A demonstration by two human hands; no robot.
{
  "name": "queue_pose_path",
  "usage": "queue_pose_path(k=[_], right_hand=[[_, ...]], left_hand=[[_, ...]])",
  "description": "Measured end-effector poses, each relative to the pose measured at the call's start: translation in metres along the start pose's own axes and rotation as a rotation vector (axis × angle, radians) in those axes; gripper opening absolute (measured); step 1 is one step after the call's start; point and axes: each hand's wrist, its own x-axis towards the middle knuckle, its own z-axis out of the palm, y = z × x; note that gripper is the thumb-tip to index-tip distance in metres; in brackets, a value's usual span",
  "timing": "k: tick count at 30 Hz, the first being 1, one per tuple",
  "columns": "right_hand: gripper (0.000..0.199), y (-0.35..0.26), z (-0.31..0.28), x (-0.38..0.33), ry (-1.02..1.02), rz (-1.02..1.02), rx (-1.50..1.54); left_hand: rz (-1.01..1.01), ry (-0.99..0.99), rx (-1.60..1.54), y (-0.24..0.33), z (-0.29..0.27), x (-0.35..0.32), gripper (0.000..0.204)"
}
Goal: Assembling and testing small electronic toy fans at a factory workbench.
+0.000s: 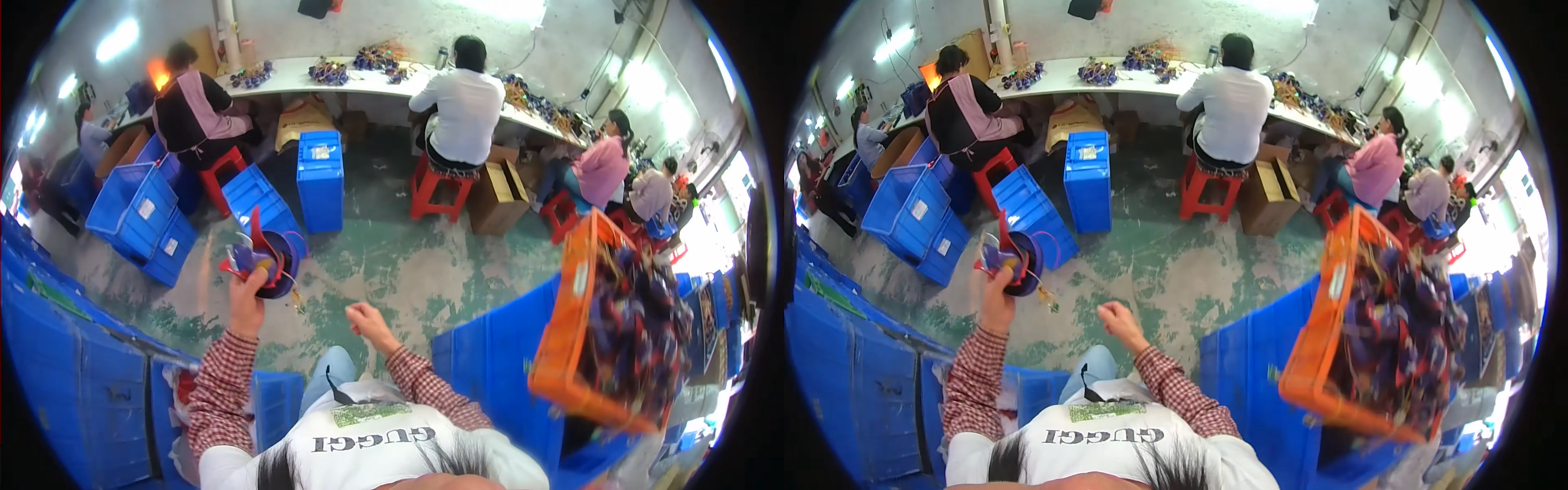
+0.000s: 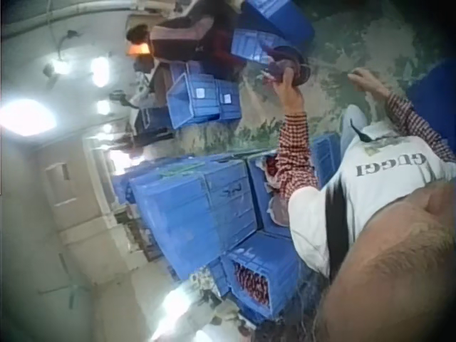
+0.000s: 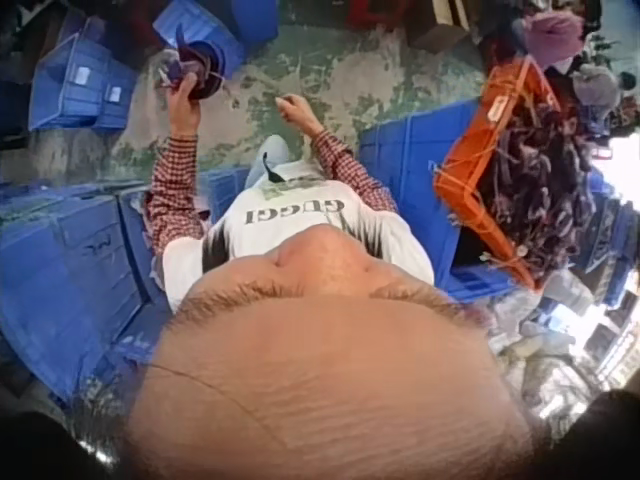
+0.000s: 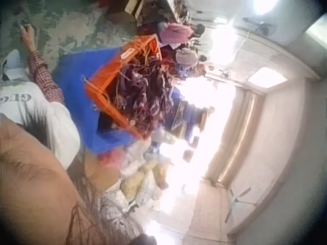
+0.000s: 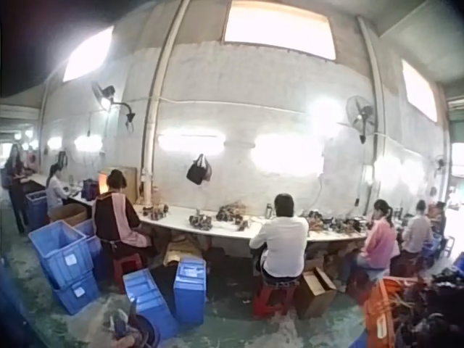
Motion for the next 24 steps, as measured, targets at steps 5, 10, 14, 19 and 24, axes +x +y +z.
queue_pose_path(k=[5,10,14,19,24], right_hand=[[0.028,0.027,-0.053,0.129,-0.023,0.139,-0.059],[0.022,0.091,-0.186,0.25,0.161,0.385,-0.045],[0.034,0.109,-0.282,0.276,0.526,0.736,-0.416],[0.05,0.102,-0.321,0.256,0.6,0.653,-0.58],[0.047,0.094,-0.333,0.336,0.582,0.672,-0.658]], left_hand=[[0.072,0.04,0.071,-0.013,0.027,0.179,0.035],[0.208,-0.077,0.006,-0.037,0.057,0.361,0.029],[0.172,-0.112,-0.033,-0.055,0.107,0.51,0.028],[0.174,-0.194,-0.043,-0.081,0.189,0.676,0.031],[0.14,-0.218,-0.06,-0.124,0.26,0.816,0.034]])
